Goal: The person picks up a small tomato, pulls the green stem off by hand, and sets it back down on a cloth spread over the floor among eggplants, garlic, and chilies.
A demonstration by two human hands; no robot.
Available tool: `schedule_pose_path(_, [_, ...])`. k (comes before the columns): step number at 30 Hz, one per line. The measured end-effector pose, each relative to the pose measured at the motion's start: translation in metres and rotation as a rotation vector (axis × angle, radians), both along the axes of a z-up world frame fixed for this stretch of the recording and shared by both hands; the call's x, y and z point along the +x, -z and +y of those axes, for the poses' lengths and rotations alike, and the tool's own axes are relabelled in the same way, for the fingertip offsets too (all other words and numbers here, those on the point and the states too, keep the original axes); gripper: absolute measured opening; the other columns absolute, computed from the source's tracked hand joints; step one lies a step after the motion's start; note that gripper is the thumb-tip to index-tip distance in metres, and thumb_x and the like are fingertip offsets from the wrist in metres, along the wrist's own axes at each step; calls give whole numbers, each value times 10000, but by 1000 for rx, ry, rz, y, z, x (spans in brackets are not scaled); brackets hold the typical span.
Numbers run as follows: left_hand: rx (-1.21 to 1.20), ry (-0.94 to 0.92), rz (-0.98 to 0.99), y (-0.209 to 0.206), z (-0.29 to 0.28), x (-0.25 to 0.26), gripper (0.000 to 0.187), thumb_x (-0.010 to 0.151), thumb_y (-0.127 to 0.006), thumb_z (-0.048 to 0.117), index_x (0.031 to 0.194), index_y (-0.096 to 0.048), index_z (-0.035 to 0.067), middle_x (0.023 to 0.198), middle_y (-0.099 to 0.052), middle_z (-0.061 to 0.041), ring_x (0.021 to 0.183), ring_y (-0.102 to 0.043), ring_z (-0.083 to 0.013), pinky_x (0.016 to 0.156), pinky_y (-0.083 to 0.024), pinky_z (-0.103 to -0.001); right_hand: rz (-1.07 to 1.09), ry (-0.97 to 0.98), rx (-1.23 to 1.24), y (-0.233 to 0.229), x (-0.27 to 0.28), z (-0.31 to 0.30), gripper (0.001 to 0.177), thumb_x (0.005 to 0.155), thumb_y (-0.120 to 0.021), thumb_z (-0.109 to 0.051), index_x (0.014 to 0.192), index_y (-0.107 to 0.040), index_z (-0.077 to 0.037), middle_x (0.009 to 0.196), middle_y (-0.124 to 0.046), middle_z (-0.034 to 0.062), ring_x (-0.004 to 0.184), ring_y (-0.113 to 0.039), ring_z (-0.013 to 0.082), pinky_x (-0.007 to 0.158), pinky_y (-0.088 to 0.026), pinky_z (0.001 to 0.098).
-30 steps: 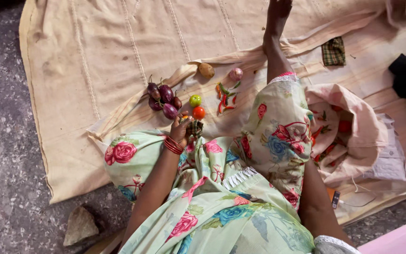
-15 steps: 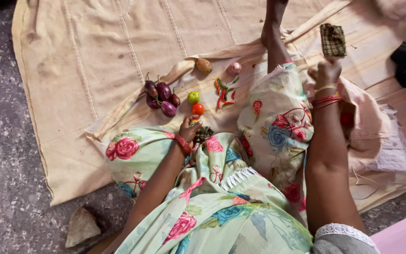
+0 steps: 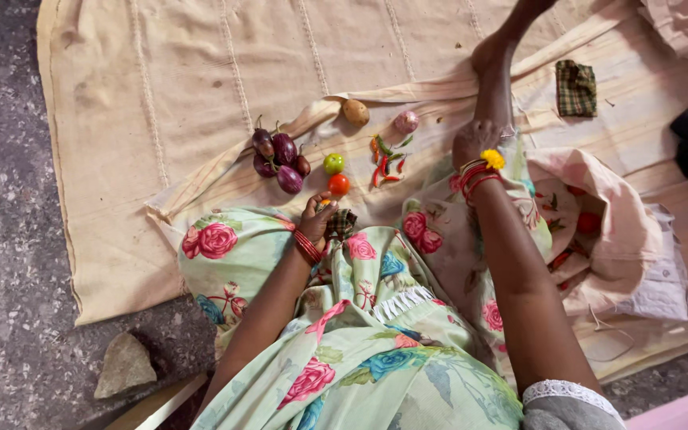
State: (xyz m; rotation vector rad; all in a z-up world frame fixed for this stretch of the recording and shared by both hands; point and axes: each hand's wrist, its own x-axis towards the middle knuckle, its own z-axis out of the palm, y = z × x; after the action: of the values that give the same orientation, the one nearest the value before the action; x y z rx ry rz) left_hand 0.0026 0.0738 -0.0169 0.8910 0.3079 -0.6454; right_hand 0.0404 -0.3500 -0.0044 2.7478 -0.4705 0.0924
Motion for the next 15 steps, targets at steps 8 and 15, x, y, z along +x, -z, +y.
schedule_pose_path(8, [-3, -33, -44, 21, -1, 4, 385, 924, -738, 64, 1253, -546, 114, 1046, -702, -73, 849, -714, -173, 701, -643, -374, -238, -11, 28, -18, 30, -89, 294, 1043, -604, -219, 1113, -717, 43, 1057, -664, 170, 902, -655, 329, 717, -512, 460])
schedule_pose_path(15, [-12, -52, -54, 37, -8, 13, 390, 932, -741, 134, 1266, -538, 118, 1049, -699, -119, 826, -727, -217, 697, -655, -388, -337, -342, 741, -34, -17, 74, 430, 890, -790, -228, 1268, -657, -71, 1308, -623, 188, 1134, -622, 369, 927, -493, 502])
